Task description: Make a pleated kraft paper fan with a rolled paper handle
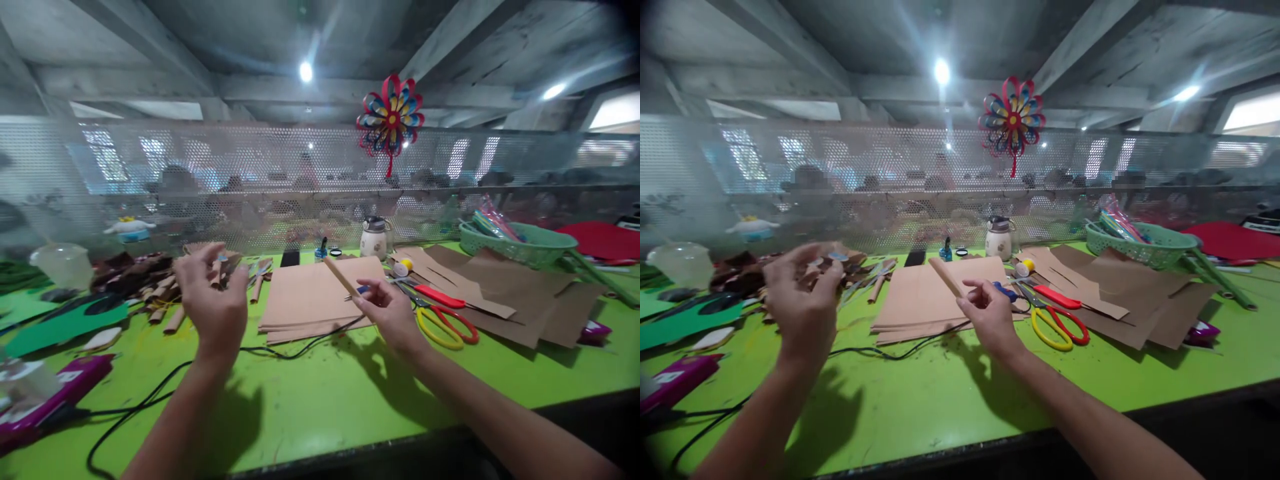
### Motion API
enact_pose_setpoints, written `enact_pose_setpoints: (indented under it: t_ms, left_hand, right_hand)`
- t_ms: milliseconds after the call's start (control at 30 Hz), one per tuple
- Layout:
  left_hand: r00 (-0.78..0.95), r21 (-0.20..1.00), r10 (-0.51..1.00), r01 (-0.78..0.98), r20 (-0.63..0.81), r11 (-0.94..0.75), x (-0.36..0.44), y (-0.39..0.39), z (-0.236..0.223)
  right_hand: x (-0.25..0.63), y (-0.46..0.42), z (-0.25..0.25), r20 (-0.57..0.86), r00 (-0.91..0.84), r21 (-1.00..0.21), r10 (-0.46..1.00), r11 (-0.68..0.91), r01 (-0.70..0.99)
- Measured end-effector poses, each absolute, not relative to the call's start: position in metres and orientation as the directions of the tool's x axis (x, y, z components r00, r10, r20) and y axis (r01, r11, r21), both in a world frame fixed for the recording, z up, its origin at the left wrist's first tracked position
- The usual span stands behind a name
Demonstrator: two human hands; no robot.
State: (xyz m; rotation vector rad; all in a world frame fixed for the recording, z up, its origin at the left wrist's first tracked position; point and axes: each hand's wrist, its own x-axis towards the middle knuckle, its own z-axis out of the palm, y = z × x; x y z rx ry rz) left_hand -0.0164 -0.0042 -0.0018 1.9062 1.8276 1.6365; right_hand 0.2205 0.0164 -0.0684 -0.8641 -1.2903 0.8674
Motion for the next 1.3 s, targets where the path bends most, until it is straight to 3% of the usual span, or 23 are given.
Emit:
enact_pose_setpoints:
  t_ms: [33,100,133,167,233,333,500,733,933,1167,1300]
  left_hand:
    - [-0.332,0.671,0.635,0.614,0.698,-0.417,-0.009,-0.012,-0.006]
    - [-0.216,0.673,0.702,0.564,0.679,-0.478,0.015,-0.022,-0.020]
    - [-0.102,0.707,0.785,0.517,0.611,-0.482,0.029,-0.025,-0.028]
    - [0.064,0.830,0.904,0.372,0.423,-0.415,0.042,-0.025,-0.035]
    - [0.227,0.965,0.948,0.087,0.221,-0.246,0.060,-0.019,-0.044]
    - [0.275,0.973,0.945,-0.195,0.176,-0.124,0.069,-0.006,-0.046]
    - [0.221,0.899,0.965,-0.437,0.141,-0.032,0.068,0.007,-0.044]
    - [0.201,0.878,0.975,-0.478,0.093,0.015,0.063,0.017,-0.056]
    - [0.222,0.867,0.974,-0.492,0.037,0.080,0.053,0.021,-0.068]
    - [0.267,0.851,0.964,-0.505,-0.001,0.141,0.055,0.016,-0.072]
    - [0.274,0.873,0.961,-0.475,0.025,0.113,0.056,0.015,-0.074]
  right_hand:
    - [0.219,0.017,-0.069,0.422,0.082,-0.902,0.903,0.427,-0.060]
    - [0.215,0.016,-0.068,0.419,0.079,-0.902,0.904,0.425,-0.076]
    - [0.212,0.014,-0.068,0.420,0.074,-0.901,0.905,0.425,-0.083]
    - [0.209,0.012,-0.067,0.422,0.070,-0.900,0.904,0.427,-0.090]
    - [0.203,0.007,-0.066,0.430,0.066,-0.895,0.901,0.434,-0.098]
    - [0.198,0.001,-0.064,0.434,0.069,-0.892,0.898,0.440,-0.102]
    - [0.196,-0.003,-0.065,0.431,0.036,-0.896,0.901,0.433,-0.102]
    - [0.198,-0.006,-0.071,0.399,-0.105,-0.917,0.911,0.393,-0.073]
    - [0.211,0.003,-0.069,0.393,-0.208,-0.905,0.896,0.416,0.082]
    - [0.210,0.005,-0.065,0.168,-0.307,-0.985,0.937,0.171,-0.016]
    - [0.210,0.001,-0.069,0.120,-0.316,-0.992,0.941,0.101,-0.073]
